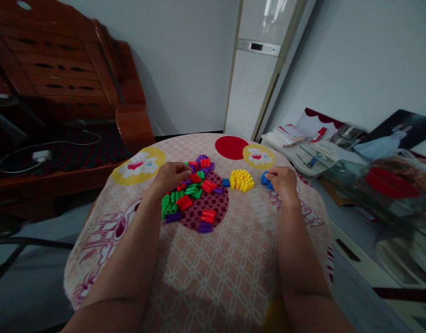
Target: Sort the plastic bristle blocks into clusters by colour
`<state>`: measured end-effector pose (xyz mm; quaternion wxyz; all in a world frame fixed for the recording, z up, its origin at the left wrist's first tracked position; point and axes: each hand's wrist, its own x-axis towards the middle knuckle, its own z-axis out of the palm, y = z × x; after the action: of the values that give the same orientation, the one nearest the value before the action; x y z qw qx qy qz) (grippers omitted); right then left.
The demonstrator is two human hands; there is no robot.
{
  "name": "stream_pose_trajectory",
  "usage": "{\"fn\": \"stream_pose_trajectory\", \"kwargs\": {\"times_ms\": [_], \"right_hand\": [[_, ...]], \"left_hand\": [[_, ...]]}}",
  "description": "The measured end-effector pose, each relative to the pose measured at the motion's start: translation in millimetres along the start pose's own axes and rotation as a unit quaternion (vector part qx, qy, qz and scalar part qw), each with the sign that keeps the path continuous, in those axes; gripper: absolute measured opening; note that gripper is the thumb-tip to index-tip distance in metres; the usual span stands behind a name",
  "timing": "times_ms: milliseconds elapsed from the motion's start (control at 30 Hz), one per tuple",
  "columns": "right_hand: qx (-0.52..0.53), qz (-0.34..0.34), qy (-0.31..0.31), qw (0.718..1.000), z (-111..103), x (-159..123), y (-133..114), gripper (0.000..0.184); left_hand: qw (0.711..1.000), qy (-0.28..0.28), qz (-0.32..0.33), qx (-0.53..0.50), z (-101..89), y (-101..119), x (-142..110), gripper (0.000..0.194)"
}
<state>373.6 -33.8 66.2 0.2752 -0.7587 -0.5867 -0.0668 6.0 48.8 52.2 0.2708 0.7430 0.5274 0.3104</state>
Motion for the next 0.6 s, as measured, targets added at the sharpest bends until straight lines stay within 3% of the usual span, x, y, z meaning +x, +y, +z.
{"fn": "stream_pose_trajectory", "kwargs": {"times_ms": [167,400,600], "right_hand": [[-0.066,0.031,-0.061,0.995,8,0,17,0.018],[-0.095,0.030,-0.077,0.992,25,-2,25,0.019],[-0.086,0.045,-0.063,0.993,28,-4,23,0.015]], "left_hand": [[0.999,0.015,-0.012,-0.044,-2.8,-10,2,0.031],[0.979,0.152,-0.075,-0.115,-12.3,-35,7,0.032],[0.978,0.184,-0.102,0.010,-20.1,-56,8,0.035]]}}
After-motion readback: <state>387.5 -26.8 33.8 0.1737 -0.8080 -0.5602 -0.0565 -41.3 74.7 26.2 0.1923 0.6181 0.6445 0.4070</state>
